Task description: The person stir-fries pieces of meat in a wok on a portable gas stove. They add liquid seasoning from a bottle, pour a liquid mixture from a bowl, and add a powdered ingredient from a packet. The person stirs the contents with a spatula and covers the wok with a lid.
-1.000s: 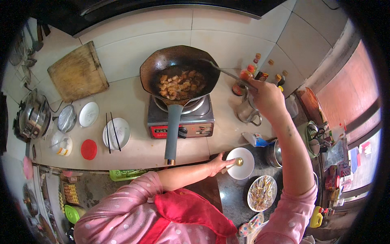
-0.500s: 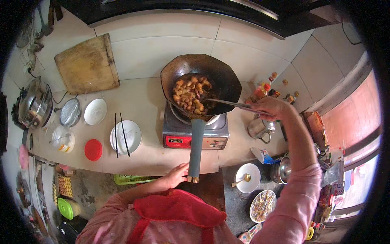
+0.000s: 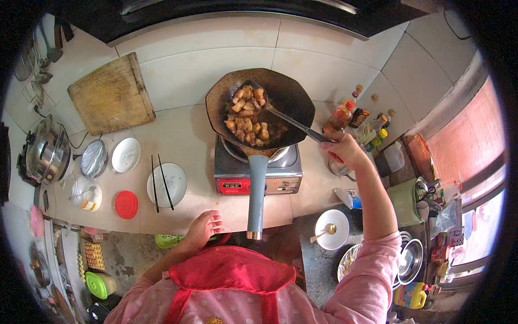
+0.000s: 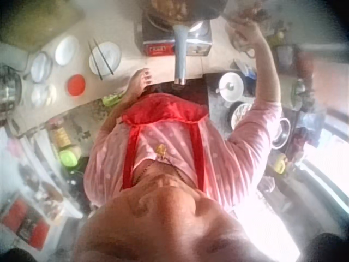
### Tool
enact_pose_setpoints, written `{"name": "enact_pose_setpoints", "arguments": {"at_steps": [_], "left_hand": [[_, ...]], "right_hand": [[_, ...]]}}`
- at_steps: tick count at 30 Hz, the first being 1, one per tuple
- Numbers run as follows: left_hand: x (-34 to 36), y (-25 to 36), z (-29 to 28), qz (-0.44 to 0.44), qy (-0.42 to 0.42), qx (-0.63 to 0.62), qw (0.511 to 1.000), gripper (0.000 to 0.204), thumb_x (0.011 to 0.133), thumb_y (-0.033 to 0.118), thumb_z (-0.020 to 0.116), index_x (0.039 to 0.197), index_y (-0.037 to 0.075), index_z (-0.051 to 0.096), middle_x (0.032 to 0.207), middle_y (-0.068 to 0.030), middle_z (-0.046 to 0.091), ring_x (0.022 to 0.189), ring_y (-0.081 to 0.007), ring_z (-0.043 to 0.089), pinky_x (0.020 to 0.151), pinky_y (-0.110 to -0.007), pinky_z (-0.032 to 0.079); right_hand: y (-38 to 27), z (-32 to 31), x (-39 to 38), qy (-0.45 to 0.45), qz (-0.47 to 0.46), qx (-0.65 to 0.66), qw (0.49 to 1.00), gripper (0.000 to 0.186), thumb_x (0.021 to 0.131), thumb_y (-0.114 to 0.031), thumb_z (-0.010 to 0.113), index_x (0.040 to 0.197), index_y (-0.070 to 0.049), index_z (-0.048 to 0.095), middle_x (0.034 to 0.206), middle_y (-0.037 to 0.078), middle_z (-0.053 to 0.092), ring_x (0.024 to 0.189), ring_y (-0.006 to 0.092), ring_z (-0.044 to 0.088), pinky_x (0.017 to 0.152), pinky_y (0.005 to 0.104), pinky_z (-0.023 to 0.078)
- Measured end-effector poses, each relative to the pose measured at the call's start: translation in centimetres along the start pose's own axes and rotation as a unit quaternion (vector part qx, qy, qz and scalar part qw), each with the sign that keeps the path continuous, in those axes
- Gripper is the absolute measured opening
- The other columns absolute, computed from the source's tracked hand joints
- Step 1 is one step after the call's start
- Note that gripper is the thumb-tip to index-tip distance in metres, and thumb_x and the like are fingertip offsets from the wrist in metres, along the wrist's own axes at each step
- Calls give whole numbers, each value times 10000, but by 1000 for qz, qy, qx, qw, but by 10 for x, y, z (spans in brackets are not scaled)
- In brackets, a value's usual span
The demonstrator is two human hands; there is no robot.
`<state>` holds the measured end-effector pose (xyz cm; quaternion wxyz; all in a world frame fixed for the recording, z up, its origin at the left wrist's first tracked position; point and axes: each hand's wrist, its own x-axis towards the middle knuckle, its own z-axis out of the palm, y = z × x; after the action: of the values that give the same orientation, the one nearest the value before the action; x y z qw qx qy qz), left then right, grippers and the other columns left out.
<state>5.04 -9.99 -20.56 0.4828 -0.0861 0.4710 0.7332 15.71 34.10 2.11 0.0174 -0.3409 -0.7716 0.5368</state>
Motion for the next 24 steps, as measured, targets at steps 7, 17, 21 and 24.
{"name": "enact_pose_setpoints", "arguments": {"at_steps": [7, 17, 21, 24], "left_hand": [[-7, 2, -3, 36, 7, 22, 999, 257, 923, 268, 613, 1080, 68, 577, 1026, -71, 579, 917, -210, 578, 759, -381, 511], [-12, -1, -4, 36, -5, 38, 999, 244, 940, 293, 586, 1062, 81, 592, 969, -52, 598, 854, -185, 611, 749, -345, 517], [-14, -5, -10, 25, -3, 52, 998, 246, 939, 301, 586, 1057, 85, 597, 964, -45, 611, 851, -175, 614, 748, -333, 507], [-14, -5, -14, 29, -6, 53, 998, 239, 946, 294, 574, 1060, 86, 599, 969, -47, 619, 855, -180, 615, 747, -338, 504]], "right_hand": [[-23, 2, -38, 83, -72, -75, 991, 407, 829, -68, 690, 1231, -62, 625, 606, -46, 487, 476, 37, 418, 424, 221, 345], [-83, -12, -132, 140, -153, -203, 957, 371, 826, -61, 666, 1196, -53, 637, 749, -16, 603, 596, 46, 516, 498, 213, 419], [-95, 3, -151, 113, -64, -216, 968, 363, 832, -57, 651, 1194, -47, 633, 774, 10, 624, 627, 67, 530, 547, 226, 447], [-78, 19, -146, 48, -162, -280, 945, 412, 824, -10, 647, 1233, -39, 603, 836, 30, 648, 730, 100, 578, 672, 269, 500]]}}
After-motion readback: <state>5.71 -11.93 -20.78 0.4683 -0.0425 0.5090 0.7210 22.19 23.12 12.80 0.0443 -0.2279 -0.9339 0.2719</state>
